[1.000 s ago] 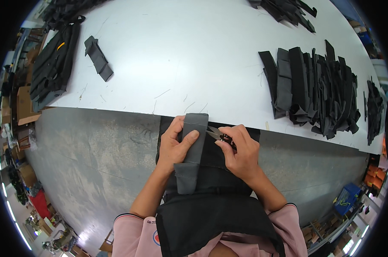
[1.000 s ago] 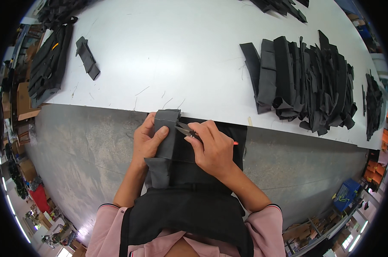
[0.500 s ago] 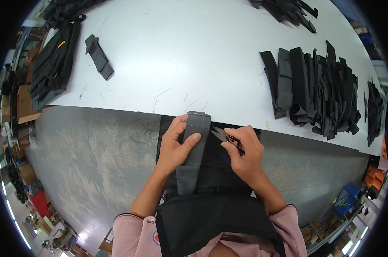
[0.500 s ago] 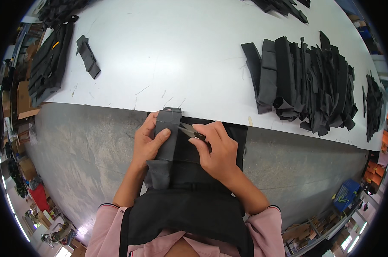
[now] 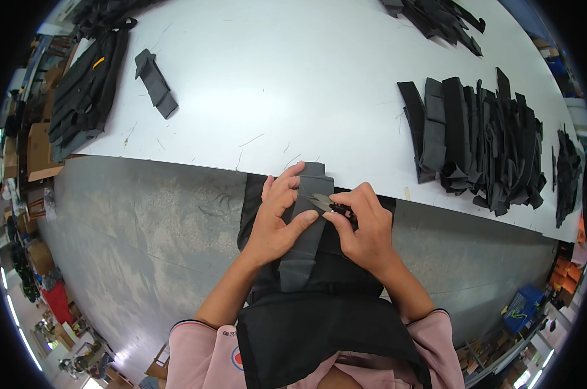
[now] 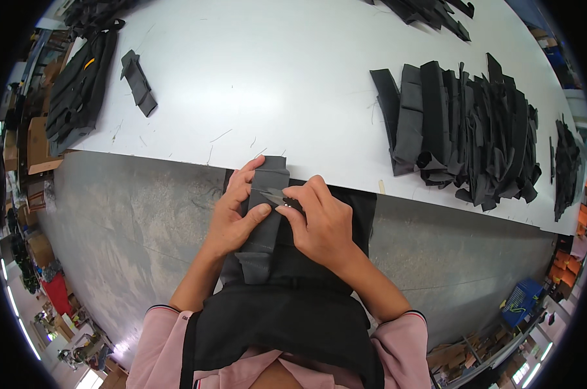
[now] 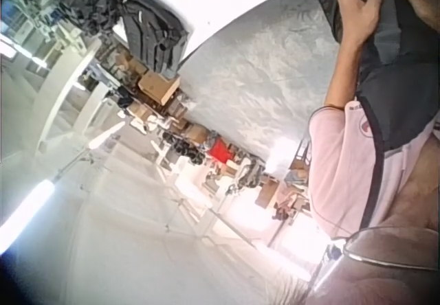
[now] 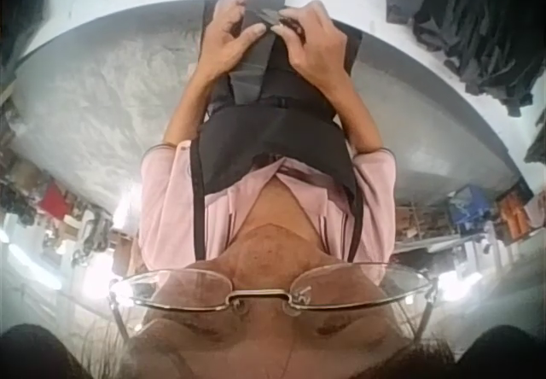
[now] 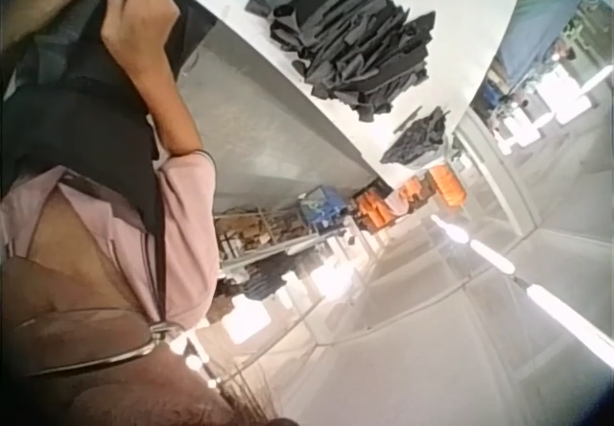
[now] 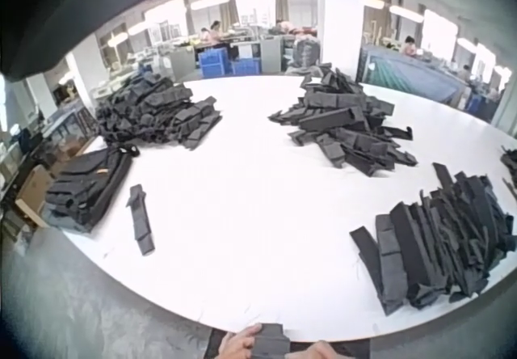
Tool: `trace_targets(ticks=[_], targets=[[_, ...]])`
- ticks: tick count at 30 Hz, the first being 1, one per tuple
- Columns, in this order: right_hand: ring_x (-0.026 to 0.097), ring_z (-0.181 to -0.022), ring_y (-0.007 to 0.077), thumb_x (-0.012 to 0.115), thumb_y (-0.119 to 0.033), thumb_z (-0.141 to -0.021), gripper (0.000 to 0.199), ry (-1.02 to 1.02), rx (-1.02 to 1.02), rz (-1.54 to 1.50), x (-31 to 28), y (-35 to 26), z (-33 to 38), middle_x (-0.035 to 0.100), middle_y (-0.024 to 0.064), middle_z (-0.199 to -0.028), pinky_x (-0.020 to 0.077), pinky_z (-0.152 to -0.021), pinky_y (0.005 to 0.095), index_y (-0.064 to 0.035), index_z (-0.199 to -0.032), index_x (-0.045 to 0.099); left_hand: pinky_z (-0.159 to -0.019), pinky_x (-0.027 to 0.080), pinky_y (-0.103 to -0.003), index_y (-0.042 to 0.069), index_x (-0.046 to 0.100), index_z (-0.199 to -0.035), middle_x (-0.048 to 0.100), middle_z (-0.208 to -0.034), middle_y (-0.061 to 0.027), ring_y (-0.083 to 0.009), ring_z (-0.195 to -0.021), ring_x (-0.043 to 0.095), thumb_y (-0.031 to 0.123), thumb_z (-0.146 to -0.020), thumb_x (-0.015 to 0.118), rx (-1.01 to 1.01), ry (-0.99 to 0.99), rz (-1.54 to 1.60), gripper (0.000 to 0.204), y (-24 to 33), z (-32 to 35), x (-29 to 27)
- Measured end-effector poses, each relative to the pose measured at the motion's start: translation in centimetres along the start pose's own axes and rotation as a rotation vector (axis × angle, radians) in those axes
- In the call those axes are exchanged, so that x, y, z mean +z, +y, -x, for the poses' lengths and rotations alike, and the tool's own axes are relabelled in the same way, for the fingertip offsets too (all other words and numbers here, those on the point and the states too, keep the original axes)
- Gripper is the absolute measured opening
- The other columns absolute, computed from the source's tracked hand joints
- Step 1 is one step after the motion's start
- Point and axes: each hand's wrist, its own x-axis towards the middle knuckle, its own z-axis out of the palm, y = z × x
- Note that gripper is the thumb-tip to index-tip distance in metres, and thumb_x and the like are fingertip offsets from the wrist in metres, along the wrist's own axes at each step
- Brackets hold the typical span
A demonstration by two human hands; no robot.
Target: Trimming excess thread and material from manufactured black fabric straps using small scissors.
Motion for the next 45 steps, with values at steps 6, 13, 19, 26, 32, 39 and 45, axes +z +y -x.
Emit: trace_targets(ticks=[6, 13, 19, 26, 32, 39, 45], targets=[[0.053, -0.058, 0.0179, 0.07, 0.001, -0.071, 0.021, -0.012, -0.041, 0.024, 0.2, 0.4, 0.1, 0.053, 0.0093, -0.073, 0.0428, -0.05, 0.0272, -0.0023, -0.09, 0.061, -0.108, 0.007, -0.051, 0.006, 0.06, -0.093, 0.048, -0.129, -0.0111, -0.0253, -0.131, 0.035, 0.017, -0.078, 0.068, -0.022, 0.01, 0.049, 0.02, 0.0, 0.1, 0.1], [0.053, -0.053, 0.0218, 0.072, -0.007, -0.071, 0.02, 0.052, 0.023, -0.066, -0.3, 0.4, 0.4, 0.052, 0.0075, -0.073, 0.0411, -0.046, 0.0287, -0.0039, -0.087, 0.06, -0.108, 0.006, -0.051, 0.007, 0.061, -0.094, 0.048, -0.129, -0.0087, -0.0236, -0.131, 0.036, 0.017, -0.078, 0.068, -0.02, 0.016, 0.036, 0.02, 0.1, -0.1, 0.0], [0.054, -0.055, 0.022, 0.071, -0.008, -0.072, 0.019, 0.035, -0.088, 0.067, 0.2, 0.4, -0.2, 0.052, 0.0082, -0.074, 0.0416, -0.048, 0.029, -0.0042, -0.087, 0.06, -0.109, 0.005, -0.051, 0.008, 0.061, -0.093, 0.05, -0.125, -0.0072, -0.0234, -0.13, 0.036, 0.017, -0.077, 0.069, -0.018, 0.023, 0.036, 0.02, 0.3, -0.1, -0.2], [0.054, -0.057, 0.0213, 0.071, -0.004, -0.07, 0.021, -0.064, -0.066, 0.038, -0.9, 0.2, 0.0, 0.053, 0.0083, -0.074, 0.0426, -0.049, 0.0296, -0.0035, -0.088, 0.06, -0.108, 0.002, -0.053, 0.007, 0.061, -0.091, 0.051, -0.123, -0.0071, -0.0234, -0.131, 0.035, 0.019, -0.077, 0.069, 0.004, -0.075, 0.008, 0.021, 0.2, 0.1, -0.3], [0.054, -0.06, 0.0199, 0.072, 0.0, -0.069, 0.023, -0.031, -0.089, 0.037, -0.5, 0.6, 0.0, 0.054, 0.0086, -0.073, 0.0425, -0.05, 0.0281, -0.0024, -0.089, 0.061, -0.107, 0.001, -0.054, 0.007, 0.059, -0.086, 0.052, -0.122, -0.0066, -0.0234, -0.131, 0.036, 0.02, -0.077, 0.069, -0.007, -0.065, 0.04, 0.019, 0.6, -0.2, -0.2], [0.057, -0.064, 0.0119, 0.063, 0.004, -0.079, 0.009, 0.023, 0.317, -0.353, 0.5, 0.4, -1.8, 0.051, 0.0057, -0.077, 0.0485, -0.055, 0.0251, 0.0016, -0.086, 0.058, -0.106, 0.023, -0.043, 0.001, 0.059, -0.081, 0.059, -0.115, -0.0106, -0.0241, -0.12, 0.047, 0.019, -0.086, 0.061, -0.158, 0.235, 0.188, 0.019, -0.9, -2.3, 0.2], [0.044, -0.056, 0.0107, 0.075, 0.0, -0.06, 0.037, -0.061, -0.006, -0.201, -1.2, -1.6, 0.2, 0.047, 0.0014, -0.072, 0.0367, -0.049, 0.0221, -0.0067, -0.095, 0.063, -0.095, 0.036, -0.033, -0.003, 0.062, -0.078, 0.059, -0.118, -0.0125, -0.0227, -0.119, 0.047, 0.021, -0.088, 0.058, -0.211, 0.468, 0.385, 0.027, 0.4, -6.4, -0.7]])
